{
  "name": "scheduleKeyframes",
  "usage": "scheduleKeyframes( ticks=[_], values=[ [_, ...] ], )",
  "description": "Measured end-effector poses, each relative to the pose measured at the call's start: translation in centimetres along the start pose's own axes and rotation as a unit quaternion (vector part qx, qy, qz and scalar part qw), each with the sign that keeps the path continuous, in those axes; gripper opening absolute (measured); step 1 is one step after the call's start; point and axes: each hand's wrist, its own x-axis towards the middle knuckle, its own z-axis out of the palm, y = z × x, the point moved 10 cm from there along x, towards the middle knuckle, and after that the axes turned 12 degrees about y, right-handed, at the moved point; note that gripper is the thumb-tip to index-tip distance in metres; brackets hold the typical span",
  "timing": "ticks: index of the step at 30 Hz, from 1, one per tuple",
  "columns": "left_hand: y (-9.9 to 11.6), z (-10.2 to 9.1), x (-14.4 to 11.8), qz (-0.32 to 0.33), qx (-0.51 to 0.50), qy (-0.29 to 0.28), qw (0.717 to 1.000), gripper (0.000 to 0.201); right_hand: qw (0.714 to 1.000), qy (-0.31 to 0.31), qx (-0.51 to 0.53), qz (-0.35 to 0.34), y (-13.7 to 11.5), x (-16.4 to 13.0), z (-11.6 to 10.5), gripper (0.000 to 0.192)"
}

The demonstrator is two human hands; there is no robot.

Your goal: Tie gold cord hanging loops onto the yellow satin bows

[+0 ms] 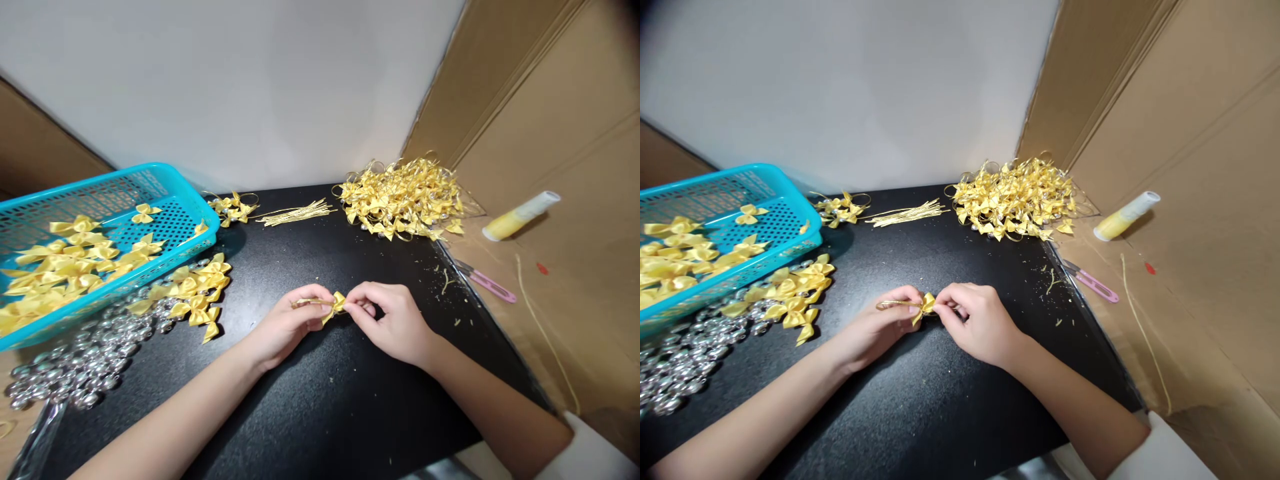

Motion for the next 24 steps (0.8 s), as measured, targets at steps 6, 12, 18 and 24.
scheduleKeyframes(
  ticks=[6,12,18,24],
  values=[
    [-0.3,0.0,0.02,-0.009,-0.011,-0.005,1.0,0.018,1.0,-0.002,0.004,-0.005,-0.01,-0.03,0.09,0.015],
    [-0.56,-0.1,0.07,-0.025,-0.009,0.007,1.0,0.019,0.999,0.003,-0.009,-0.04,-0.6,0.03,-0.07,0.015],
    [-0.6,-0.45,0.1,-0.029,0.003,0.028,0.999,0.02,0.999,0.001,-0.015,-0.05,-0.75,-0.13,0.01,0.015],
    [-0.67,-0.5,0.04,-0.032,0.004,0.038,0.999,0.019,0.999,0.003,-0.015,-0.03,-0.35,-0.29,0.06,0.014]
  ],
)
